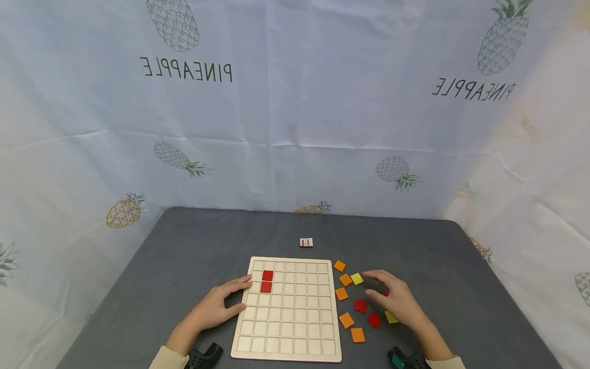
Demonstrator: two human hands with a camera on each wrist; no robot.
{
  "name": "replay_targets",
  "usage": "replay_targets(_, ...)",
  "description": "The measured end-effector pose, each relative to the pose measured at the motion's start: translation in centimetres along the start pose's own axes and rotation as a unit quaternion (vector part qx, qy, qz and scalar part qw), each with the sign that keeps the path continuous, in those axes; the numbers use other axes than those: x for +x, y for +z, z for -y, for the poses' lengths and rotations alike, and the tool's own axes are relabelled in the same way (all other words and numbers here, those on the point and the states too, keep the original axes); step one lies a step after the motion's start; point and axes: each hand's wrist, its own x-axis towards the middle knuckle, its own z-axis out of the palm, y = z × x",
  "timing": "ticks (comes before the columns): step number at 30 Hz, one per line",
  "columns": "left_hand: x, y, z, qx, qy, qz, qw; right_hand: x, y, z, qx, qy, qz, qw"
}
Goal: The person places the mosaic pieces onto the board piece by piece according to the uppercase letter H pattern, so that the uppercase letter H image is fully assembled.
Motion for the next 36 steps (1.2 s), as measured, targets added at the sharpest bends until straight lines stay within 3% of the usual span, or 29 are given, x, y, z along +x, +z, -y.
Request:
replay_targets(3, 0.1, 0.0, -0.1, -0.005, -0.001, 0.004, 1.0, -1.0, -1.2, -1.7, -0.022, 0.007, 0.007, 0.9997)
replay_targets(10, 0.2, -0.3, -0.2, -0.014, -0.005, 0.005, 0.9999, -2.5, -2.8, -4.2, 0.008, 0.0, 0.058, 0.9983)
replay_targets(15, 0.3, -0.4, -0.1, -0.015, -0.01, 0.006, 0.9998, -2.8, -2.8, -5.2, 0.02, -0.044, 0.05, 0.9976)
replay_targets(18, 0.2, -0.3, -0.1, -0.011, -0.008, 0.007, 0.9999, -3.0, -2.7, -5.6, 0.03, -0.049, 0.044, 0.9974)
replay_targets(36, 0.0, -0.1, 0.1, -0.007, -0.001, 0.004, 1.0, -2.7, -1.9, -4.6, 0.044, 0.041, 0.0, 0.9982)
